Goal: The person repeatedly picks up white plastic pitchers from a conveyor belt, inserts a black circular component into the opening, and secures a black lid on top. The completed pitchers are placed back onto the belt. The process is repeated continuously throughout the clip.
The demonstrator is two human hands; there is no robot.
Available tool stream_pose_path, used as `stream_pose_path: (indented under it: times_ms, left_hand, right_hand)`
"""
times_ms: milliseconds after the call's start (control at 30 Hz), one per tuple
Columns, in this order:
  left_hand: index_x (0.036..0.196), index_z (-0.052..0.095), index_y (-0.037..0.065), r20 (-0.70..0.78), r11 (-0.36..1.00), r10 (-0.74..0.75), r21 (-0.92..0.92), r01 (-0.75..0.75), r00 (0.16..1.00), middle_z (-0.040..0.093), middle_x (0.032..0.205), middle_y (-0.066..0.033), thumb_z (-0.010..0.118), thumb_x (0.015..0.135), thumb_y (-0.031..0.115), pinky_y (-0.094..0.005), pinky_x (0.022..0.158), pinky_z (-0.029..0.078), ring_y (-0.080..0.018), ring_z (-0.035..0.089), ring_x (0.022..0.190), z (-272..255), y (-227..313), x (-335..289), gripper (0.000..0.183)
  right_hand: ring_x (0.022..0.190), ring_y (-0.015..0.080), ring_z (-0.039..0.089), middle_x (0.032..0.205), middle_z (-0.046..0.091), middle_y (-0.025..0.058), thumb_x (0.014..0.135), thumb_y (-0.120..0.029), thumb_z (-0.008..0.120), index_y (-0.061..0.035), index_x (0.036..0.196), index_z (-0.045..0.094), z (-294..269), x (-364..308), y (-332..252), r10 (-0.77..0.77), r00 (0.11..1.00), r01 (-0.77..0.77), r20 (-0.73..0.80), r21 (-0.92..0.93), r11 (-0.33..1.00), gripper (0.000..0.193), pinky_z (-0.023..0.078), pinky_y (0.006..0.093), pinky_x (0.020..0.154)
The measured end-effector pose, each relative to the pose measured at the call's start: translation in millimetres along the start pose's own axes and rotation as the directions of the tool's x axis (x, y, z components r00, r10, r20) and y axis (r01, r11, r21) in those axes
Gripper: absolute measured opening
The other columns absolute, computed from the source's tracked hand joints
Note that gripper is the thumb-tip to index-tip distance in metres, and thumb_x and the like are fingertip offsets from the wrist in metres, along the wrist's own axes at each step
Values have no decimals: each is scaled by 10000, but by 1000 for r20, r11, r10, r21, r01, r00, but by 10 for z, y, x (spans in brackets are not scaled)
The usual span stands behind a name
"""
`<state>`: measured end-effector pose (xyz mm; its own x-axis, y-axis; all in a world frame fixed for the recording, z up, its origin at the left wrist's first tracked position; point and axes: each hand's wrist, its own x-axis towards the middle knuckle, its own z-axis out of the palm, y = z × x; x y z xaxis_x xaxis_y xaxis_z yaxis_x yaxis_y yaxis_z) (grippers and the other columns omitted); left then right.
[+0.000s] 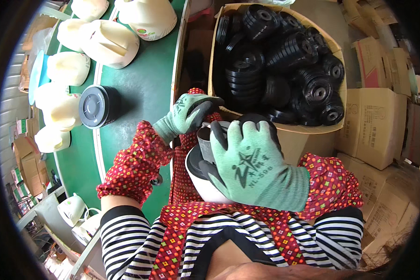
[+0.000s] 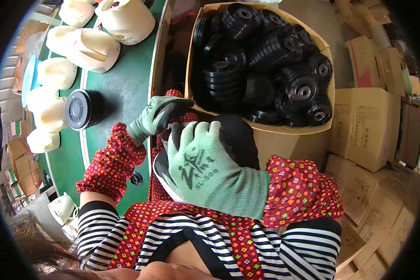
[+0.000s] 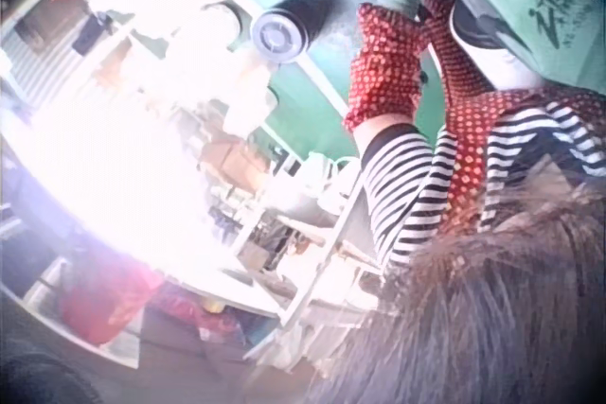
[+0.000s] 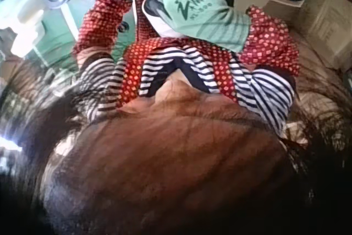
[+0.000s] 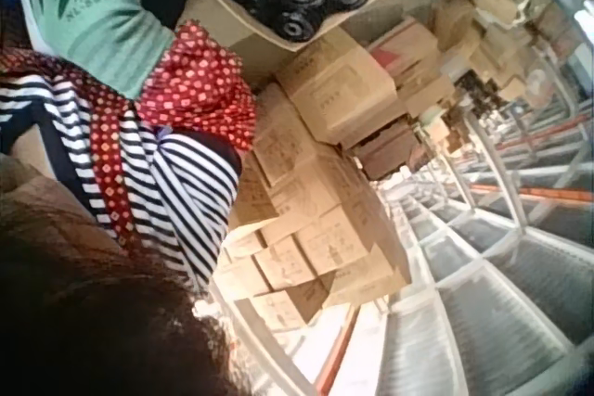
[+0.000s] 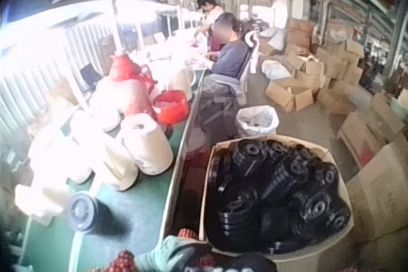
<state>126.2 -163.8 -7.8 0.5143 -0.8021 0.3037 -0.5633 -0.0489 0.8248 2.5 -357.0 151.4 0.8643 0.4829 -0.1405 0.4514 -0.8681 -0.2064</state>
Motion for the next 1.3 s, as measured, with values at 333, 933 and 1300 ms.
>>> stream_pose_path:
  times_ms: [333,933,1300]
  left_hand:
    - [1006,737,-43,-251,897,-422,25,441,871,708,762,-147,688,981,154,-344,622,514,-189,653,650,-392,652,-730,204]
    - [1551,421,58,-573,899,-301,97,428,763,418,1566,-199,904,738,215,-458,1203,367,-373,403,1473,116,1615,-2310,958]
    - [1240,651,-53,-784,782,-621,-621,59,-21,726,1088,-82,720,1011,237,-352,828,615,-166,702,947,-168,1946,-3305,377]
  right_hand:
    - [1379,436,433,1432,524,231,914,-447,659,-63,1357,620,46,-217,51,-184,943,235,-278,160,959,587,250,623,1199]
    - [1119,201,661,1278,686,138,1090,-453,545,-6,1229,693,728,8,272,526,839,123,-138,990,64,491,526,360,989]
    - [944,150,625,1190,638,68,1080,-369,553,-52,1413,574,1439,620,-1088,195,974,-60,116,961,-270,460,515,304,825]
